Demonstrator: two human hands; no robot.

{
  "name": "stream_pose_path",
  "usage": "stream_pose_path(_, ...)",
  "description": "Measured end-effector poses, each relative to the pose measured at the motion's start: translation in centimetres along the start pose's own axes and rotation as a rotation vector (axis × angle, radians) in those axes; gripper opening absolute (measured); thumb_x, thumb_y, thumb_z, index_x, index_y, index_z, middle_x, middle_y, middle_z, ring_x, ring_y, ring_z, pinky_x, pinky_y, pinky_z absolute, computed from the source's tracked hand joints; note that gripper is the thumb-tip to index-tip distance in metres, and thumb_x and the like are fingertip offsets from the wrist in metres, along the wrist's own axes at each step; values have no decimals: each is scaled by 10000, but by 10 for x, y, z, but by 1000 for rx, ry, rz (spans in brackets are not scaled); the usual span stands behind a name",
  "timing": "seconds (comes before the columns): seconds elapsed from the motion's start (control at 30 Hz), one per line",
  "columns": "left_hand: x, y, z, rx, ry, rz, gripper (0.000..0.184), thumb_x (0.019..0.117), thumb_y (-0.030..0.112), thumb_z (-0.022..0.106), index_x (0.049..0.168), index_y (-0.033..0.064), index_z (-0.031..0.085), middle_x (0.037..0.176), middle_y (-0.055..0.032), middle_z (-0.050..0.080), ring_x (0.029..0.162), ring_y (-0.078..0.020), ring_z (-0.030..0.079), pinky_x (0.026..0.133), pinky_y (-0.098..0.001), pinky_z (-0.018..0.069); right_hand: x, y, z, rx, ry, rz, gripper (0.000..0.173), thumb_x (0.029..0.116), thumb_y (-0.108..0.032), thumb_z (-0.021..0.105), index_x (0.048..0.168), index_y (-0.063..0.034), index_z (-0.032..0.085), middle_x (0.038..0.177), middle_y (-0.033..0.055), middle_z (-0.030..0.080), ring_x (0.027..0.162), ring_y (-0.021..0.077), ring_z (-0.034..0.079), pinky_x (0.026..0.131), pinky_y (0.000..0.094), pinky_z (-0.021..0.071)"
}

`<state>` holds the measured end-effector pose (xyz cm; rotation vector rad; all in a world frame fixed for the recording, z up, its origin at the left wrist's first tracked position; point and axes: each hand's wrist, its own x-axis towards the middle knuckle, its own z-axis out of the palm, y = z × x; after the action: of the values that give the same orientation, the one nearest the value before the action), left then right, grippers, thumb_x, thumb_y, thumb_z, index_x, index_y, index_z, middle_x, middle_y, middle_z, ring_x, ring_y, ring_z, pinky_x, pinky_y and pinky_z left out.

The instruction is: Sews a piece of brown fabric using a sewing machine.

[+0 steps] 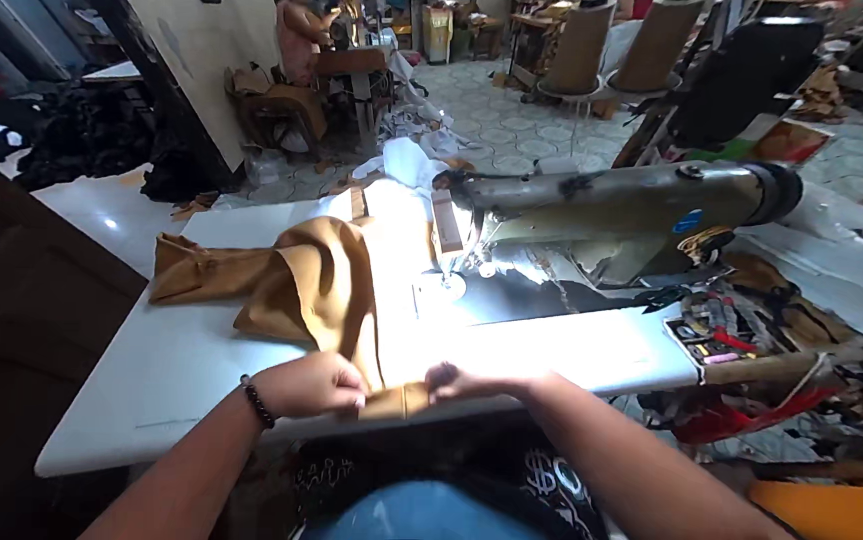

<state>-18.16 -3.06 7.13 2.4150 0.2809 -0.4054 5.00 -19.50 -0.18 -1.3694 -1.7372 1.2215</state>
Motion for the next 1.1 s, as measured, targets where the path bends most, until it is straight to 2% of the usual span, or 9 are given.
stream_pose_path(0.07, 12, 14, 9, 347, 154, -147, 334, 1048, 172, 540, 1356, 116, 657, 1293, -137, 680, 1185, -329, 654, 1023, -584, 481, 4, -24, -7, -513, 275, 20, 301, 1044, -147, 537, 1257, 24, 664, 1115, 177, 702, 1042, 226, 666, 937, 376, 523)
stream_pose_path(0.17, 34, 13, 46, 575, 173, -322, 581, 1043, 127, 471, 1598, 275, 381, 1509, -56, 555, 1351, -382, 535, 1170, -743, 168, 10, -24, -4, -895, 485, 93, 222, 1036, -217, 562, 1100, -99, 739, 1060, 109, 709, 1028, 274, 672, 885, 500, 535)
stream_pose_path(0.37, 28, 47, 99, 953, 195, -329, 611, 1011, -28, 447, 1585, 179, 411, 1632, 37, 407, 1422, -147, 450, 1018, -445, 358, -14, 19, 17, -935, 441, -246, 193, 969, -61, 555, 1009, -17, 739, 1093, 138, 706, 1079, 307, 656, 949, 509, 494)
stream_pose_path(0.5, 39, 35, 82, 787, 464, -36, 287, 955, 42, 579, 1197, 87, 726, 1114, -84, 709, 982, -248, 666, 843, -475, 456, -10, 16, 16, -864, 408, -245, 399, 939, -16, 578, 1293, -142, 714, 963, 128, 653, 899, 287, 653, 779, 434, 539)
stream_pose_path(0.6, 49, 25, 71, 550, 409, -86, 151, 975, 99, 577, 1046, 61, 705, 1074, -147, 683, 1030, -349, 662, 820, -581, 465, -12, 20, 16, -825, 331, -265, 295, 964, -27, 572, 1182, -133, 740, 960, 129, 630, 923, 285, 636, 805, 420, 526)
stream_pose_path(0.77, 58, 24, 78, 413, 448, -180, 457, 907, 54, 606, 1363, 70, 613, 1281, -177, 619, 1165, -389, 607, 870, -620, 451, -13, 20, 17, -815, 320, -328, 177, 974, -13, 565, 1048, -40, 723, 1007, 168, 641, 960, 305, 652, 823, 408, 539)
stream_pose_path(0.87, 59, 28, 79, 454, 431, -163, 584, 905, 57, 624, 1479, 127, 539, 1472, -145, 543, 1184, -388, 610, 856, -619, 451, -12, 17, 18, -770, 312, -326, 206, 956, 28, 546, 1040, 15, 733, 1316, 213, 646, 1217, 360, 625, 1007, 475, 502)
stream_pose_path(0.97, 60, 28, 78, 486, 369, -168, 397, 942, 76, 593, 1337, 59, 620, 1511, -97, 522, 1199, -356, 602, 882, -611, 438, -10, 15, 13, -787, 259, -359, 205, 931, 31, 540, 942, 6, 743, 1439, 142, 600, 1232, 346, 605, 978, 484, 498)
stream_pose_path(1.1, 59, 25, 81, 353, 493, -154, 364, 923, 76, 580, 1284, 33, 603, 1270, -156, 640, 1189, -360, 608, 899, -611, 440, -10, 17, 13, -721, 252, -372, 214, 937, 54, 534, 973, 31, 744, 1416, 191, 600, 1275, 346, 593, 1039, 457, 486)
